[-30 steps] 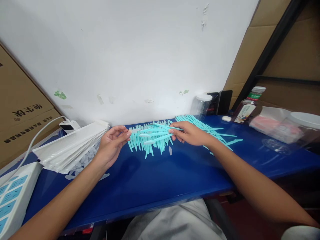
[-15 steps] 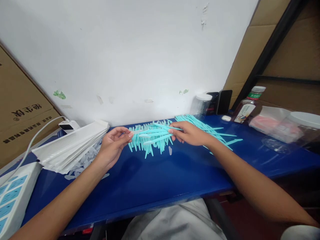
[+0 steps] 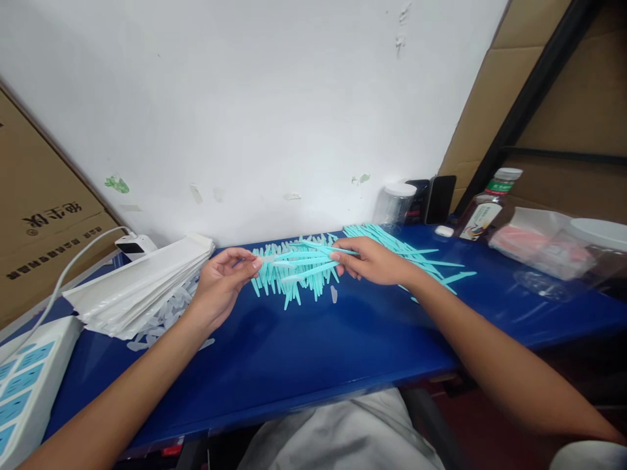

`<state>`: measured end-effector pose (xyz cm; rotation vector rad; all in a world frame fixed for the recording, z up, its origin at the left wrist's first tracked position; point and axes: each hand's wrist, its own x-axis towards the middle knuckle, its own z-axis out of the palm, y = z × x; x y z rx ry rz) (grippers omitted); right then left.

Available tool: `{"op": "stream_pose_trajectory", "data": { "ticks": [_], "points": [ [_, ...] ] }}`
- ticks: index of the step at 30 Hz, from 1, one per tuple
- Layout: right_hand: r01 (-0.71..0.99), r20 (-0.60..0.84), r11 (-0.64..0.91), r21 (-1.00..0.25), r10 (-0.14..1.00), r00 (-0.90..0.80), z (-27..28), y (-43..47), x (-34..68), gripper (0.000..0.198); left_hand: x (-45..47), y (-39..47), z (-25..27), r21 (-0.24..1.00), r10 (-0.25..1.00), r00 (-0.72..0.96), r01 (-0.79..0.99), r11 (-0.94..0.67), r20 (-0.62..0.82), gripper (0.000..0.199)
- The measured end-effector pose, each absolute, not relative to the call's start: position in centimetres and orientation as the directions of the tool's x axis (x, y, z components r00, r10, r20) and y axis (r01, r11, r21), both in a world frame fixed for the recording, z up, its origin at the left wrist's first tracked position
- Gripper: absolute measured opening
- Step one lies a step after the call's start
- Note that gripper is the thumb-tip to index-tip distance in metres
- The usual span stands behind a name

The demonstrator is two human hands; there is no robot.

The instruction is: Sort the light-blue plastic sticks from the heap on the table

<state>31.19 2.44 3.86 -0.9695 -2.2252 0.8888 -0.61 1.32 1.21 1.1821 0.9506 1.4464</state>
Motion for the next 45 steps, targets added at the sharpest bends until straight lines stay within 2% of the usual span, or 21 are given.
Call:
{"op": "stream_pose_trajectory", "data": {
  "ticks": [8, 13, 15, 17, 19, 21, 23, 25, 27, 29, 32, 35, 38, 40, 42, 45],
  "points": [
    [0.373, 0.285, 0.616, -0.694, 0.711, -0.643, 2.8, 2.2, 30.1, 0.040, 0.1, 0.9, 1.6, 0.962, 0.975, -0.076, -0.164, -0.219, 0.209, 0.048],
    [0.365, 0.287, 0.627, -0.688, 0.698, -0.656, 2.9, 2.2, 30.1, 0.040, -0.5, 1.4, 0.9, 0.971, 0.984, -0.042, -0.164, -0.176, 0.171, 0.053],
    [0.381, 0.308, 0.624, -0.682, 0.719, -0.623, 3.3, 2.3, 30.4, 0.042, -0.5, 1.4, 0.6, 0.975, 0.984, -0.030, -0.139, -0.176, 0.173, 0.047],
    [0.416, 0.341, 0.605, -0.679, 0.762, -0.551, 3.9, 2.3, 30.9, 0.045, -0.1, 1.1, 0.3, 0.965, 0.965, 0.004, 0.010, -0.261, 0.261, 0.030],
    [0.453, 0.390, 0.580, -0.678, 0.805, -0.447, 4.5, 2.5, 31.5, 0.048, 0.7, 0.4, 0.1, 0.840, 0.885, 0.157, 0.277, -0.466, 0.439, 0.018],
    [0.469, 0.436, 0.562, -0.682, 0.827, -0.356, 4.8, 2.7, 32.1, 0.049, 2.1, -0.5, -0.1, 0.542, 0.708, 0.452, 0.457, -0.706, 0.542, 0.016],
    [0.473, 0.456, 0.557, -0.683, 0.831, -0.319, 4.8, 3.0, 32.4, 0.050, 4.0, -1.3, -0.5, 0.289, 0.541, 0.688, 0.458, -0.841, 0.483, 0.034],
    [0.483, 0.454, 0.553, -0.678, 0.833, -0.316, 4.7, 3.2, 32.5, 0.050, 5.9, -1.9, -1.0, 0.097, 0.466, 0.783, 0.471, -0.877, 0.411, 0.043],
    [0.505, 0.442, 0.549, -0.666, 0.836, -0.326, 4.4, 3.3, 32.4, 0.050, 7.4, -2.0, -1.6, -0.031, 0.451, 0.825, 0.490, -0.871, 0.341, 0.043],
    [0.526, 0.429, 0.547, -0.652, 0.837, -0.339, 4.2, 3.3, 32.2, 0.049, 8.3, -1.9, -2.0, -0.081, 0.452, 0.838, 0.496, -0.865, 0.307, 0.040],
    [0.538, 0.419, 0.554, -0.635, 0.833, -0.362, 4.1, 3.2, 32.0, 0.047, 8.6, -1.8, -2.4, -0.035, 0.449, 0.827, 0.488, -0.872, 0.339, 0.033],
    [0.542, 0.414, 0.555, -0.631, 0.832, -0.370, 4.1, 3.1, 31.9, 0.046, 8.4, -1.9, -2.6, 0.124, 0.451, 0.805, 0.439, -0.890, 0.385, 0.025],
    [0.544, 0.407, 0.554, -0.630, 0.832, -0.376, 4.1, 3.2, 31.8, 0.045, 8.4, -1.9, -2.9, 0.309, 0.512, 0.760, 0.414, -0.856, 0.400, 0.018],
    [0.547, 0.405, 0.557, -0.624, 0.830, -0.384, 4.0, 3.2, 31.9, 0.045, 8.4, -1.7, -3.0, 0.389, 0.554, 0.735, 0.413, -0.823, 0.392, 0.014],
    [0.550, 0.403, 0.561, -0.618, 0.827, -0.391, 3.9, 3.4, 31.9, 0.045, 8.4, -1.6, -3.1, 0.414, 0.561, 0.735, 0.407, -0.814, 0.381, 0.015],
    [0.543, 0.402, 0.568, -0.618, 0.822, -0.403, 3.7, 3.5, 32.0, 0.044, 8.2, -1.8, -3.2, 0.346, 0.507, 0.779, 0.392, -0.852, 0.368, 0.024]
  ]
}}
